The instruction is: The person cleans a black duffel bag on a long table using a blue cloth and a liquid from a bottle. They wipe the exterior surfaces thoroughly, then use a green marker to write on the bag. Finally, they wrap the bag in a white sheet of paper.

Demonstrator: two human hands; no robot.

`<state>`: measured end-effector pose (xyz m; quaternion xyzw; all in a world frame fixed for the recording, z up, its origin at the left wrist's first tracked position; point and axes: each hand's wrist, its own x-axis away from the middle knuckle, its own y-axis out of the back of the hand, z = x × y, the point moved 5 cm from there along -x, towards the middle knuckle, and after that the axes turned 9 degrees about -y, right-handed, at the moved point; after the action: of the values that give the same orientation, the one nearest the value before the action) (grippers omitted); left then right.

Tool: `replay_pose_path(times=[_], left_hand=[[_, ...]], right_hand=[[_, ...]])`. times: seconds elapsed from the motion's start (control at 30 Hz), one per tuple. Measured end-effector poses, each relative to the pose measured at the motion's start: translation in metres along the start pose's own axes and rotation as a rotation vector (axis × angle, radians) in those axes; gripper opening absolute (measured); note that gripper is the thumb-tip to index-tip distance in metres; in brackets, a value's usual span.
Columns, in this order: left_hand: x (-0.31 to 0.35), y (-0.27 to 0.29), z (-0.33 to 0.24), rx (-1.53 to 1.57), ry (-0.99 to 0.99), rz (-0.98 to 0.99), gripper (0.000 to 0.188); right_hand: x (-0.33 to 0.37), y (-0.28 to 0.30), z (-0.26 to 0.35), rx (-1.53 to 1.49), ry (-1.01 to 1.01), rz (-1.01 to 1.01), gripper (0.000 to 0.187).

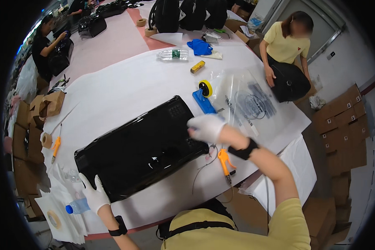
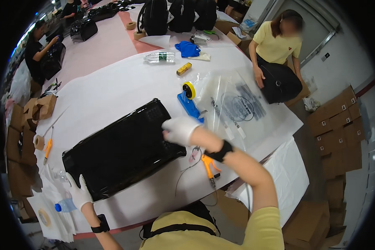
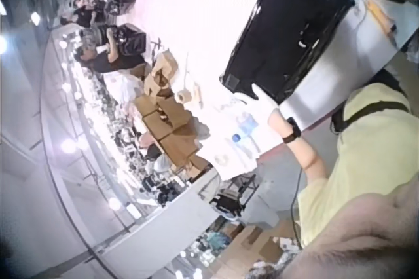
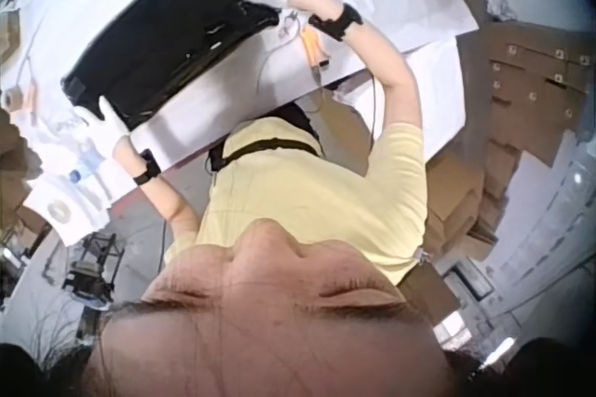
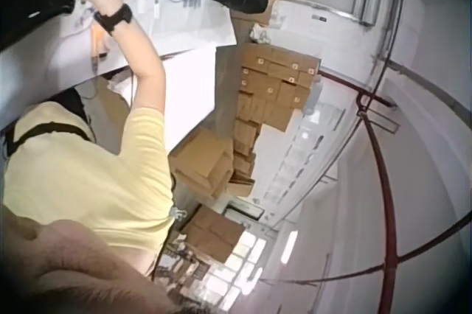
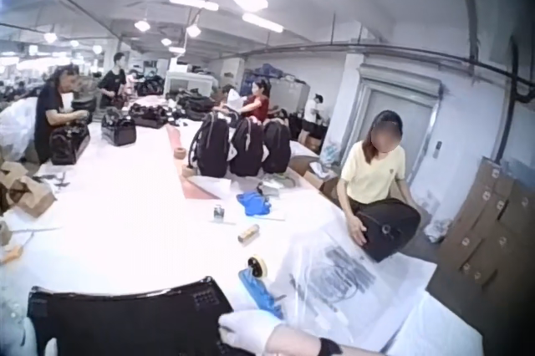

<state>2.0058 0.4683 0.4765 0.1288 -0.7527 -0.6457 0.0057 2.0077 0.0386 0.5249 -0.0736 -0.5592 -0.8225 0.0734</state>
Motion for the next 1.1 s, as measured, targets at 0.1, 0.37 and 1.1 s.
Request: replay_pose_path(times=[0.1,0.37,1.1], left_hand=[[0.002,0.002,0.004,-0.028,-0.048,-0.062,0.064],[-0.005,-0.007,0.014,-0.037,-0.090,-0.102,0.063],[-0.033,-0.005,0.012,-0.065,-0.098,0.141,0.065]], right_hand=[[-0.002,-0.037,0.032,0.133,0.167,-0.141,0.018],[0.006,0.022,-0.084,0.039,-0.154,-0.452,0.018],[0.088,-0.044,0.010,-0.217,0.027,0.132,0.025]])
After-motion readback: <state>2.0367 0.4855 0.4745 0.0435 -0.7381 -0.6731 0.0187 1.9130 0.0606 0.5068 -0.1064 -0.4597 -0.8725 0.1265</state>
